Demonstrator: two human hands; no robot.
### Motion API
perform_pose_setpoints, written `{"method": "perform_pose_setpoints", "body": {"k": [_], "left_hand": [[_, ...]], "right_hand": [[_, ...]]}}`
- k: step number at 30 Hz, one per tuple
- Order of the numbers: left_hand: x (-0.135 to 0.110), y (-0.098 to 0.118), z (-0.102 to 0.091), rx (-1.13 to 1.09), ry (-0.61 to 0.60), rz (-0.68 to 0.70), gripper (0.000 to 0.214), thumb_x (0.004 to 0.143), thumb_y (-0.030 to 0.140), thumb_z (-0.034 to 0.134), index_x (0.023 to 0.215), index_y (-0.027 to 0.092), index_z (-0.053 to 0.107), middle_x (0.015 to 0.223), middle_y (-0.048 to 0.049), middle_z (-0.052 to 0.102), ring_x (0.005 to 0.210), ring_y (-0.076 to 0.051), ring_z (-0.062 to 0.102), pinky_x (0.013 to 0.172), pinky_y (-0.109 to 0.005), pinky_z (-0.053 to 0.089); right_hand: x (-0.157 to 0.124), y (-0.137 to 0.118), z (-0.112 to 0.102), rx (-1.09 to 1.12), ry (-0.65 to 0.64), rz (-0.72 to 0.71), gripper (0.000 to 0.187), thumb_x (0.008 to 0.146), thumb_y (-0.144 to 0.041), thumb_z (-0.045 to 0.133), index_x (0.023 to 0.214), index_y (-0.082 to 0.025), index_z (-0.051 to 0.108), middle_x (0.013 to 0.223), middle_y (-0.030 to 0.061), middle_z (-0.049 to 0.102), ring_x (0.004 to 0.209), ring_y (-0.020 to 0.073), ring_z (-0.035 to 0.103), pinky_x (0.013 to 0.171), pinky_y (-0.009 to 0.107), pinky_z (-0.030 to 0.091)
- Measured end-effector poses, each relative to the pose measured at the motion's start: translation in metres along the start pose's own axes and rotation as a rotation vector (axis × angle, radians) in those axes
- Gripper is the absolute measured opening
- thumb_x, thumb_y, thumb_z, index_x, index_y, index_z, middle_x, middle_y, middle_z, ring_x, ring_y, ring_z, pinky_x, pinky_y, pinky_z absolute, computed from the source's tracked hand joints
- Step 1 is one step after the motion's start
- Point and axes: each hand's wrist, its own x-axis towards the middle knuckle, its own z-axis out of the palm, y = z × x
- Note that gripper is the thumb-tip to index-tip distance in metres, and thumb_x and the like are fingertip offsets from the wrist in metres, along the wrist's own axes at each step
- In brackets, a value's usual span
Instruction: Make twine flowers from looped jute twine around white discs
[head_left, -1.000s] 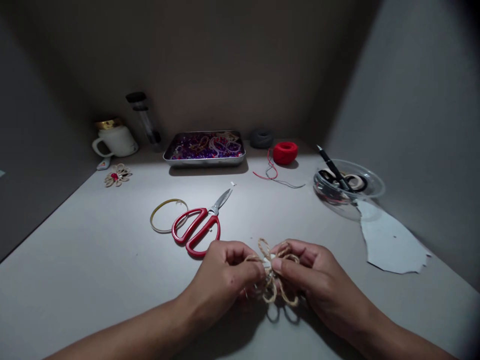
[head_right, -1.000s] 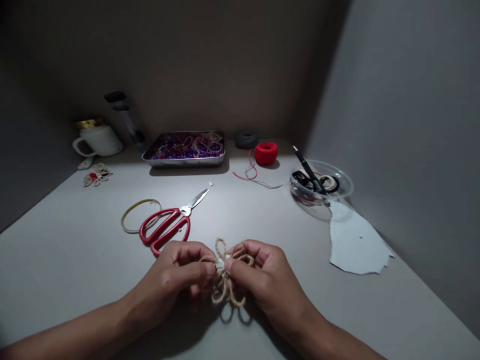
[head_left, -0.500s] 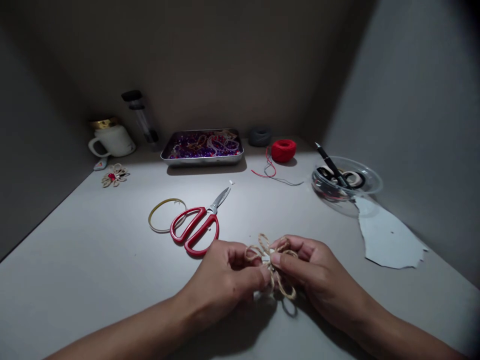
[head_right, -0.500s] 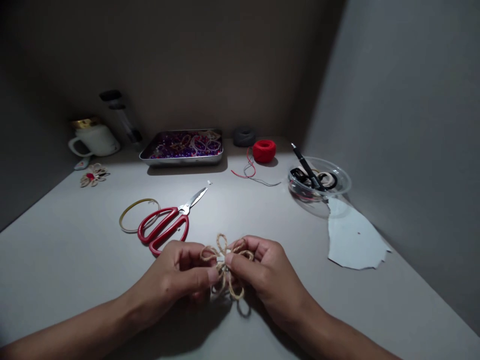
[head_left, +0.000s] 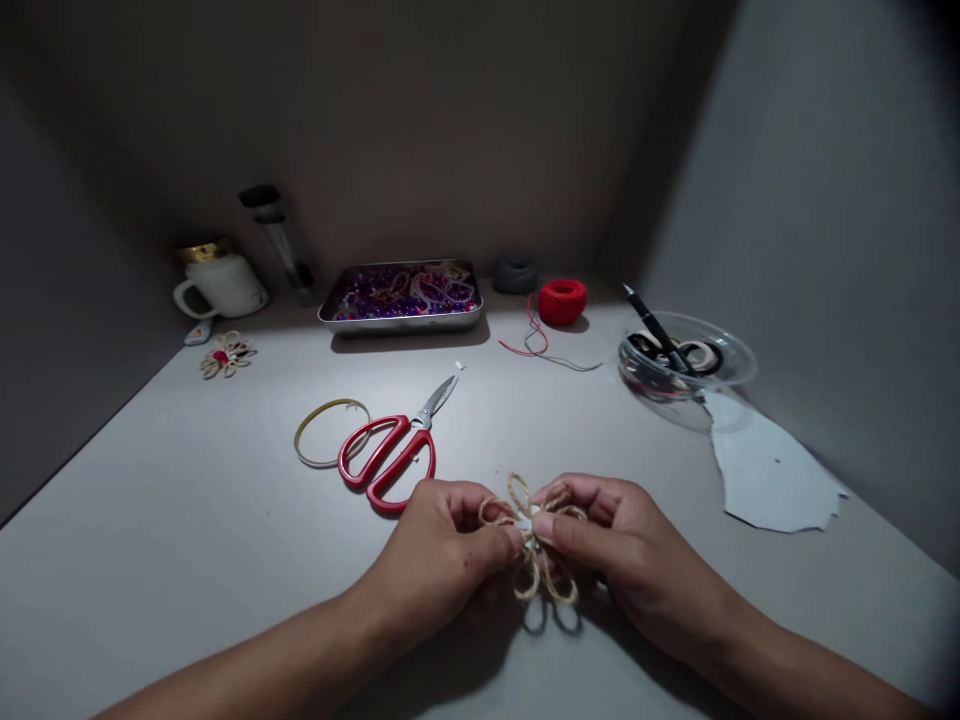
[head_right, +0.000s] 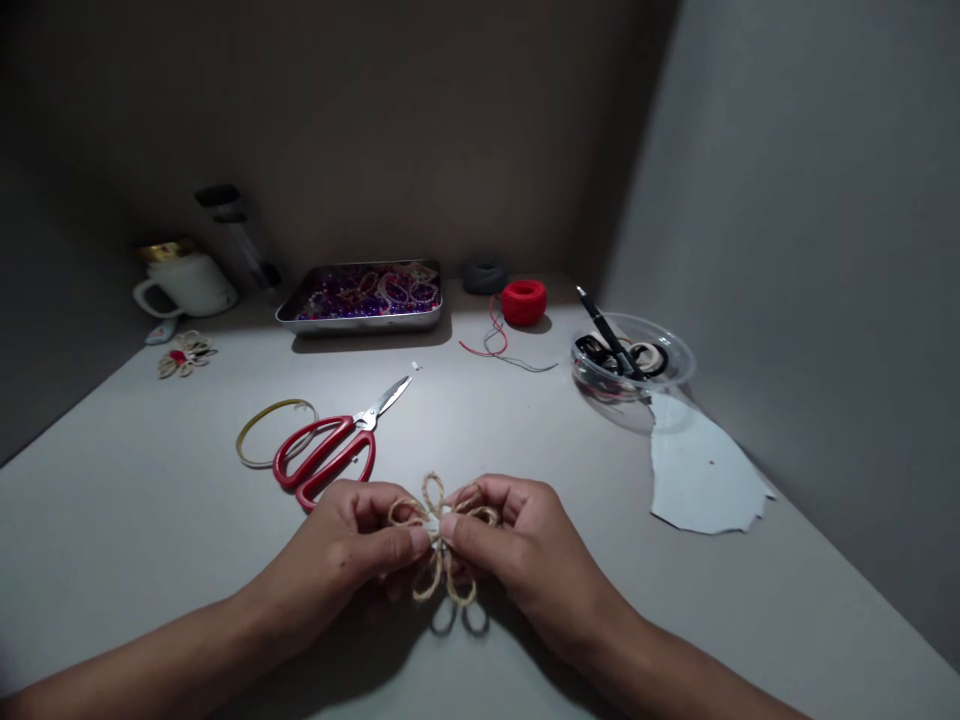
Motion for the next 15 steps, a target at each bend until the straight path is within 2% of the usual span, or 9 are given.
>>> {"method": "perform_pose_setpoints", "body": {"k": [4,7,9,15], "left_hand": [[0.0005,-0.0013,0.0002,0.0,0.073,0.002,0.017,0.065,0.026,0.056,0.053,0.016,0.048,0.04,0.0044,0.046,0.033,-0.005,0.034,0.032,-0.016,0.026],[0.0016,-0.0023,-0.0007,-0.053,0.074,0.006,0.017,0.064,0.025,0.056,0.053,0.017,0.047,0.04,0.004,0.047,0.032,-0.005,0.036,0.03,-0.015,0.027],[0.0026,-0.0031,-0.0014,-0.096,0.057,0.014,0.015,0.064,0.025,0.056,0.054,0.016,0.048,0.042,0.0034,0.048,0.033,-0.006,0.036,0.03,-0.015,0.028],[0.0039,-0.0039,-0.0018,-0.096,0.044,-0.007,0.016,0.064,0.025,0.057,0.054,0.016,0.047,0.041,0.0038,0.046,0.033,-0.006,0.035,0.03,-0.016,0.027]], "right_hand": [[-0.0007,-0.0024,-0.0011,-0.037,-0.084,0.003,0.026,0.066,-0.032,0.075,0.077,-0.012,0.063,0.058,0.0014,0.062,0.052,0.0102,0.054,0.052,0.021,0.043],[-0.0012,-0.0048,-0.0035,0.036,-0.158,0.006,0.028,0.074,-0.038,0.067,0.086,-0.013,0.063,0.069,0.0038,0.062,0.061,0.0128,0.057,0.056,0.024,0.047],[-0.0009,-0.0059,-0.0049,0.087,-0.174,0.017,0.025,0.078,-0.037,0.061,0.084,-0.013,0.062,0.071,0.0042,0.061,0.064,0.014,0.057,0.058,0.026,0.048],[0.0012,-0.004,-0.0053,0.021,-0.152,0.039,0.017,0.069,-0.027,0.069,0.073,-0.012,0.061,0.06,0.0021,0.059,0.056,0.0119,0.055,0.055,0.024,0.046]]}}
